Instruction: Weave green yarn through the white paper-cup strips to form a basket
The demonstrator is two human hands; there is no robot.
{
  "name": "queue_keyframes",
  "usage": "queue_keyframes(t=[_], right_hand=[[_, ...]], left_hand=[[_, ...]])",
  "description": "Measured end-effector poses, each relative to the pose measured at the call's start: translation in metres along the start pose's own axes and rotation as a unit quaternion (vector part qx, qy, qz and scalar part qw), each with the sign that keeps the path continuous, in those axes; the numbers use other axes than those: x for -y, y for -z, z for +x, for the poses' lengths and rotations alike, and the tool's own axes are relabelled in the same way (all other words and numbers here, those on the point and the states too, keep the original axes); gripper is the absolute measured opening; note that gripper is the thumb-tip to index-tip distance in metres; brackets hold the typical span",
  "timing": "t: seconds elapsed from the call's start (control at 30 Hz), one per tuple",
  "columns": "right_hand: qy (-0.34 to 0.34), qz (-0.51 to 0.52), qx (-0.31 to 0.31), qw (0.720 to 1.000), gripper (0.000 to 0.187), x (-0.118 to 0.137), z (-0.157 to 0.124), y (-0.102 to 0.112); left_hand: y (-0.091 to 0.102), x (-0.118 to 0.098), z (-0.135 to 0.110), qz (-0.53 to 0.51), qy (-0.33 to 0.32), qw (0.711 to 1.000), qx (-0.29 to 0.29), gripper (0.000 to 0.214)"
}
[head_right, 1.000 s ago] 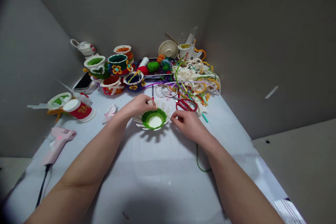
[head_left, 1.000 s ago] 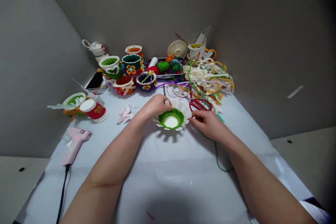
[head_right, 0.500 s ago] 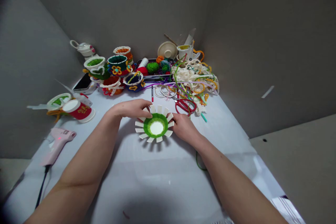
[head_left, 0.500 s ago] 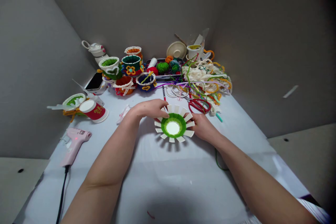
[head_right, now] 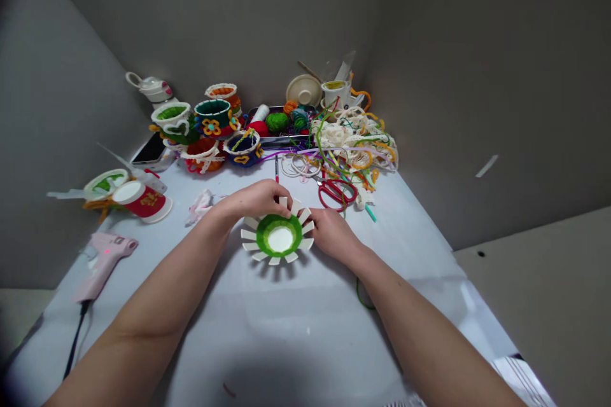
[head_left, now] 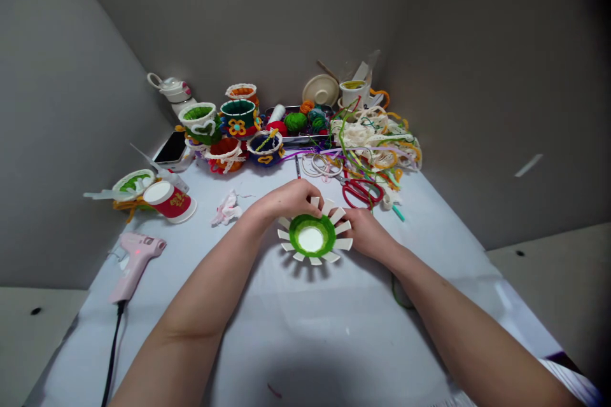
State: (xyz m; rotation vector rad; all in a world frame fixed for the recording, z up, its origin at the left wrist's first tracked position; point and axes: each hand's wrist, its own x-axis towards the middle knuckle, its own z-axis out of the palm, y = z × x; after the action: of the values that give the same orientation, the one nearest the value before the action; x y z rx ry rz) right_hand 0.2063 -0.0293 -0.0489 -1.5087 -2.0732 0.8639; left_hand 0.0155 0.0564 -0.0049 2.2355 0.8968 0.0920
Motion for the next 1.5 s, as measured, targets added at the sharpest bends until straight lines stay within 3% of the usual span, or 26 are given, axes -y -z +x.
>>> queue_keyframes(t=[0.3,0.53,0.67,0.87,1.0,1.1,1.23,1.33,1.5], right_hand=[[0.017,0.0,-0.053,0.998,0.023,-0.006,-0.001,0.014],[0.006,0.088,-0.135,0.987,0.026,0.001,-0.007,0.032],[0.058,0.073,-0.166,0.982,0.02,0.01,-0.012,0.034],[0.174,0.002,-0.146,0.974,0.014,0.011,-0.016,0.037],[0.116,0.021,-0.166,0.979,0.012,0.007,-0.015,0.038],[0.055,0.024,-0.171,0.983,0.021,0.001,-0.013,0.036],[0.025,-0.01,-0.108,0.994,0.019,-0.006,-0.007,0.028],[0.031,-0.021,-0.051,0.998,0.018,-0.008,-0.004,0.02],[0.012,-0.025,-0.029,0.999,0.019,-0.004,-0.001,0.012]], left_hand=[[0.005,-0.005,-0.004,-0.019,0.09,0.994,-0.066,0.026],[0.004,-0.008,-0.005,0.023,0.097,0.993,-0.071,0.025],[0.004,-0.008,-0.005,0.026,0.106,0.991,-0.078,0.025],[0.005,-0.007,-0.006,0.024,0.113,0.99,-0.079,0.025],[0.008,-0.003,-0.006,0.019,0.119,0.989,-0.085,0.023],[0.008,0.0,-0.006,0.014,0.121,0.988,-0.094,0.023],[0.008,0.0,-0.005,0.018,0.121,0.987,-0.104,0.019],[0.009,-0.002,-0.007,0.009,0.128,0.99,-0.059,0.02],[0.013,-0.004,-0.013,-0.015,0.11,0.993,0.035,0.027]])
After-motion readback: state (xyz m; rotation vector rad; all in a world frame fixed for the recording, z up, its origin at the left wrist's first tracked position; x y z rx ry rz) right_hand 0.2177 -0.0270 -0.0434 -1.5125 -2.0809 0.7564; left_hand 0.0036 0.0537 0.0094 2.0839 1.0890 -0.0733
